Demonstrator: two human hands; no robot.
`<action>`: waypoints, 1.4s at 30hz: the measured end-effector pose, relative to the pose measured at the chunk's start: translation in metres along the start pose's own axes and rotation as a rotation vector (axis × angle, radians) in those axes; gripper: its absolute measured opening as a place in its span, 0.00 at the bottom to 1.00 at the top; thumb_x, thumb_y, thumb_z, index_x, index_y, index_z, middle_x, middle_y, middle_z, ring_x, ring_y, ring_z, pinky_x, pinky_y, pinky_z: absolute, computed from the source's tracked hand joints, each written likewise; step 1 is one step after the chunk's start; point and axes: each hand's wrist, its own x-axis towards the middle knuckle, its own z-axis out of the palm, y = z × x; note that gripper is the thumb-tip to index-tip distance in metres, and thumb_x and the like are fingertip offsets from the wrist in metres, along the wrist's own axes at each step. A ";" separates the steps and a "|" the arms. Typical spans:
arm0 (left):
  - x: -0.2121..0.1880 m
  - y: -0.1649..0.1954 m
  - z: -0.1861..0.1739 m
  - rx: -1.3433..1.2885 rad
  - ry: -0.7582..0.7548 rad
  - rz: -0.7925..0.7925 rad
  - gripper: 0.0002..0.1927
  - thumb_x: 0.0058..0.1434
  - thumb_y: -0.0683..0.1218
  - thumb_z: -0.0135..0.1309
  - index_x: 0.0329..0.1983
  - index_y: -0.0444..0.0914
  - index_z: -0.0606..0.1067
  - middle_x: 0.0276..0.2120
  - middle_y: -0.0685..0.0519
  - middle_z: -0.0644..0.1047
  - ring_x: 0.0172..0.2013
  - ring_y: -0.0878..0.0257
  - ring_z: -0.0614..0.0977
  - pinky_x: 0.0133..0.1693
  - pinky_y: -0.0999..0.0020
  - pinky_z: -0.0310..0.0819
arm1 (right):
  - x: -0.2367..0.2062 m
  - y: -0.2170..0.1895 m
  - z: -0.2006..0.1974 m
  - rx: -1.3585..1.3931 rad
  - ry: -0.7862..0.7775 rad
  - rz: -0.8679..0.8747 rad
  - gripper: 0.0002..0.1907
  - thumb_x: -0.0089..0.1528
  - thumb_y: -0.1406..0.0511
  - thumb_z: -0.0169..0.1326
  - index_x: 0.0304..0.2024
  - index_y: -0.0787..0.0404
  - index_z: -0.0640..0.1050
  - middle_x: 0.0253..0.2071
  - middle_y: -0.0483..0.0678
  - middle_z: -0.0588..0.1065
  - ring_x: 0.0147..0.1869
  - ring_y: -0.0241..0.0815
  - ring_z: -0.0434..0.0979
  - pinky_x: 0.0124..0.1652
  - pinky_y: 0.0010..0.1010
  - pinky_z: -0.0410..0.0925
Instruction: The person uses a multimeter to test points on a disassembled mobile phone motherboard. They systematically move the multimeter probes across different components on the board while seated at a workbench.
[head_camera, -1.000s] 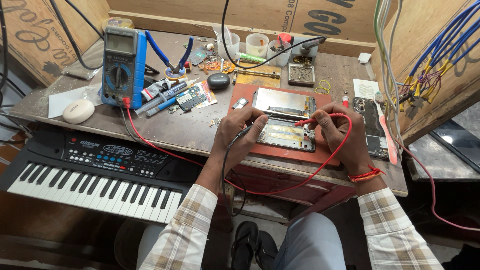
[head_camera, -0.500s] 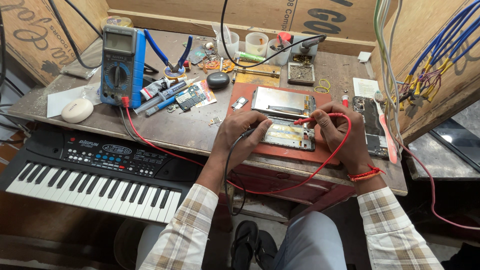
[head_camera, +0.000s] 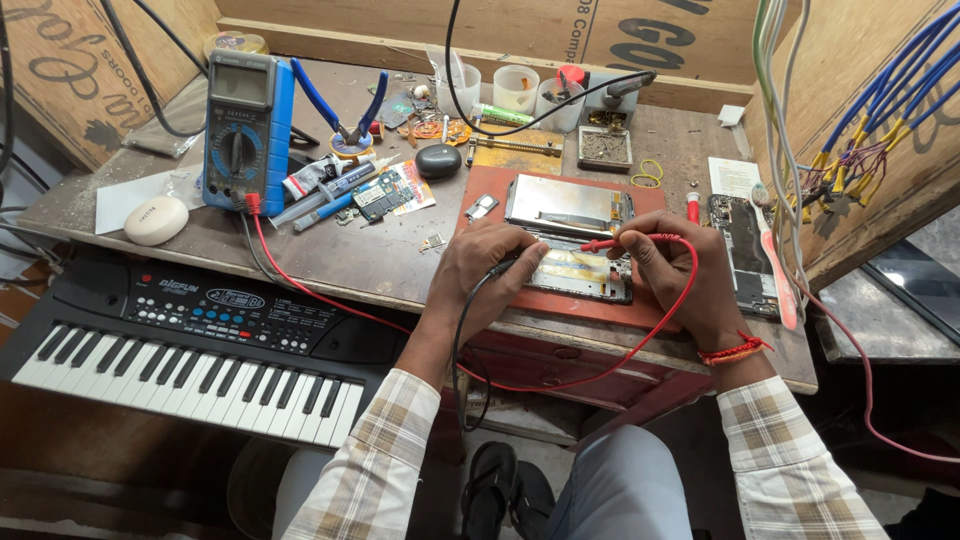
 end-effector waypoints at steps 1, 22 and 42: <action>0.000 0.000 0.000 0.005 -0.003 -0.006 0.12 0.66 0.50 0.58 0.33 0.37 0.81 0.27 0.51 0.81 0.34 0.57 0.81 0.39 0.60 0.75 | 0.000 -0.001 0.000 -0.017 -0.002 -0.009 0.09 0.68 0.64 0.57 0.42 0.65 0.82 0.29 0.45 0.81 0.27 0.25 0.71 0.25 0.20 0.62; 0.000 0.002 -0.001 0.016 0.005 -0.003 0.12 0.66 0.49 0.58 0.33 0.36 0.81 0.27 0.51 0.80 0.34 0.57 0.81 0.39 0.60 0.74 | 0.000 -0.008 -0.001 -0.018 -0.033 -0.028 0.08 0.67 0.64 0.58 0.43 0.63 0.82 0.33 0.46 0.83 0.32 0.27 0.77 0.30 0.21 0.68; -0.001 -0.004 0.000 0.013 -0.005 0.003 0.11 0.64 0.51 0.59 0.36 0.38 0.82 0.31 0.51 0.83 0.36 0.58 0.83 0.41 0.62 0.76 | -0.001 0.014 0.003 0.173 0.021 0.020 0.17 0.70 0.57 0.52 0.38 0.65 0.77 0.25 0.43 0.76 0.22 0.25 0.65 0.22 0.19 0.57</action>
